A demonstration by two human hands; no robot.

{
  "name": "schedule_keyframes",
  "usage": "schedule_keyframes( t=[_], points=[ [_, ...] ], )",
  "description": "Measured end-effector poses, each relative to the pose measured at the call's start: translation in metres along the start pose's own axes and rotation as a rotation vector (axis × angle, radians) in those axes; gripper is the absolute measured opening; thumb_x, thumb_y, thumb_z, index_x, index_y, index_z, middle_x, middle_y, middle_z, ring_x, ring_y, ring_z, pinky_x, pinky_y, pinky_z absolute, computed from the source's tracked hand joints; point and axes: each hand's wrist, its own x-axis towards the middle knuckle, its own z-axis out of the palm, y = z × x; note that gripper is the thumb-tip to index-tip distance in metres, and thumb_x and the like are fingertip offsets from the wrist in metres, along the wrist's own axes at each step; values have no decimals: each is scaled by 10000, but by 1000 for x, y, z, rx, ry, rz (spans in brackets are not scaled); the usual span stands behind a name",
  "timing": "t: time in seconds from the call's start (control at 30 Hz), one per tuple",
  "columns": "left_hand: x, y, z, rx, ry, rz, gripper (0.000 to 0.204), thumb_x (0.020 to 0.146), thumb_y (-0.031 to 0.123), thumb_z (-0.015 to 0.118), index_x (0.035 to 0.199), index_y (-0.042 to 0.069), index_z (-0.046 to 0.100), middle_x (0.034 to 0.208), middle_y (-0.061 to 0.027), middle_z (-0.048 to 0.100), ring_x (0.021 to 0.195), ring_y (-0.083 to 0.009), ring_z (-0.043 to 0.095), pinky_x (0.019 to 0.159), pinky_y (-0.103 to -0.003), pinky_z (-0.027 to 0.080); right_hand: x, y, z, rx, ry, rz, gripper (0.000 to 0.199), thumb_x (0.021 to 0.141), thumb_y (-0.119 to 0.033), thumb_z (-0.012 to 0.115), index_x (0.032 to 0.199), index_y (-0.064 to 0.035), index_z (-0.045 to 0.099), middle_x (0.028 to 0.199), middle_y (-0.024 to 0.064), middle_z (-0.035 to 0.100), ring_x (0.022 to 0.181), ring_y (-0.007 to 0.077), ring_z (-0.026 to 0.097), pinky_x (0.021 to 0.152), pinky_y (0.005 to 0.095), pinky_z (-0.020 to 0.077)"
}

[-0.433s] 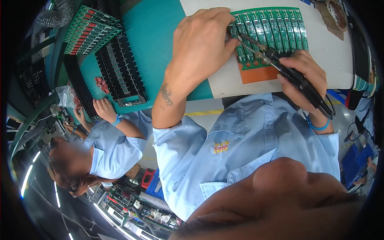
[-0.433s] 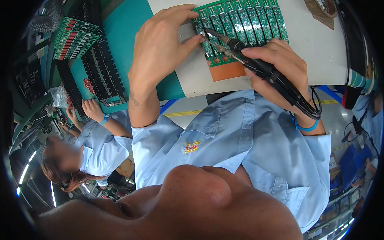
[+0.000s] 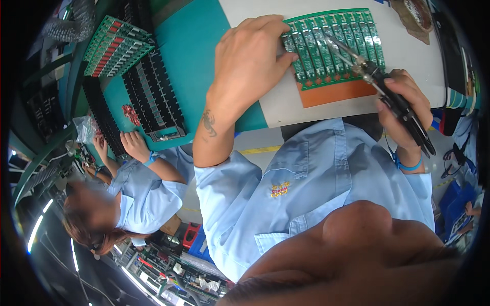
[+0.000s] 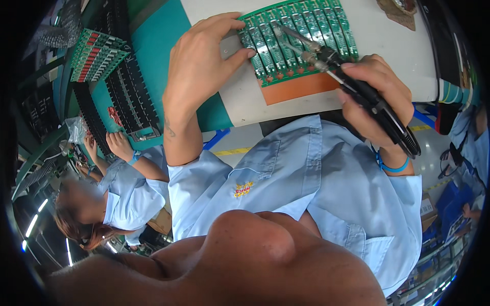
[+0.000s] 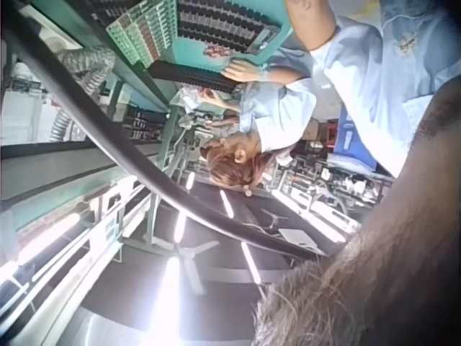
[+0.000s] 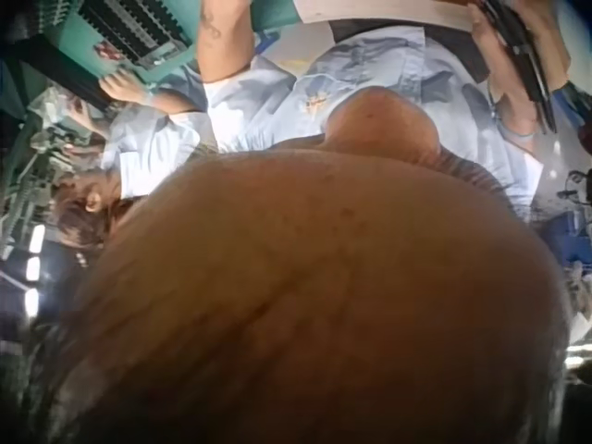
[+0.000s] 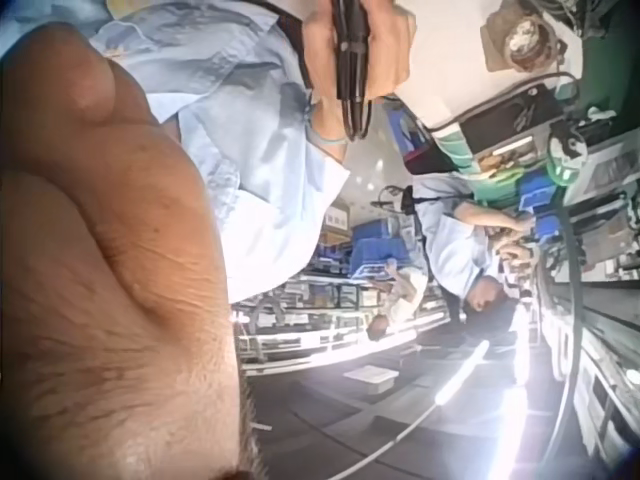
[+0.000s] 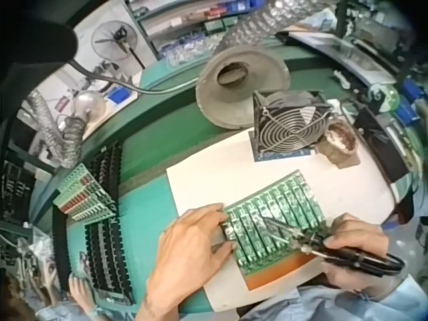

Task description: Soldering electronic components onto printed circuit boards at a manufacturing station.

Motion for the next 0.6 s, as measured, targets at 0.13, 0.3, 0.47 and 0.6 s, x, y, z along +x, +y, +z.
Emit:
schedule_keyframes(
  t=[0.13, 0.3, 0.47, 0.6],
  points=[
    [2, 2, -4, -25, -13, -22, 381, 769, 205, 852, 1089, 23, 752, 1287, -83, 717, 1124, -324, 689, 923, -418, 559, -36, 12, -21, -201, 348, 197, 405, 828, 74, 763, 1222, 45, 674, 1045, 149, 722, 931, 163, 686, 848, 292, 544],
    [3, 0, 0, -12, 17, 25, 409, 760, 213, 867, 1099, 19, 747, 1288, -84, 717, 1117, -321, 693, 913, -414, 562, -40, 63, -43, -171, 788, 380, 493, 904, -40, 779, 1359, 29, 600, 1140, 132, 731, 999, 169, 704, 920, 286, 550],
    [0, -2, 3, -26, 19, 2, 420, 750, 203, 876, 1104, 21, 743, 1274, -92, 722, 1103, -324, 701, 919, -416, 560, -44, 75, -43, -109, 731, 321, 485, 940, -89, 757, 1377, 30, 585, 1129, 125, 730, 1000, 160, 703, 917, 287, 545],
    [1, -1, 0, -17, 11, 8, 441, 747, 197, 878, 1122, 14, 733, 1254, -116, 726, 1105, -325, 704, 925, -419, 558, -43, 74, -40, -113, 769, 282, 489, 932, -94, 775, 1366, 34, 589, 1115, 128, 734, 989, 158, 706, 906, 287, 559]
  ],
)
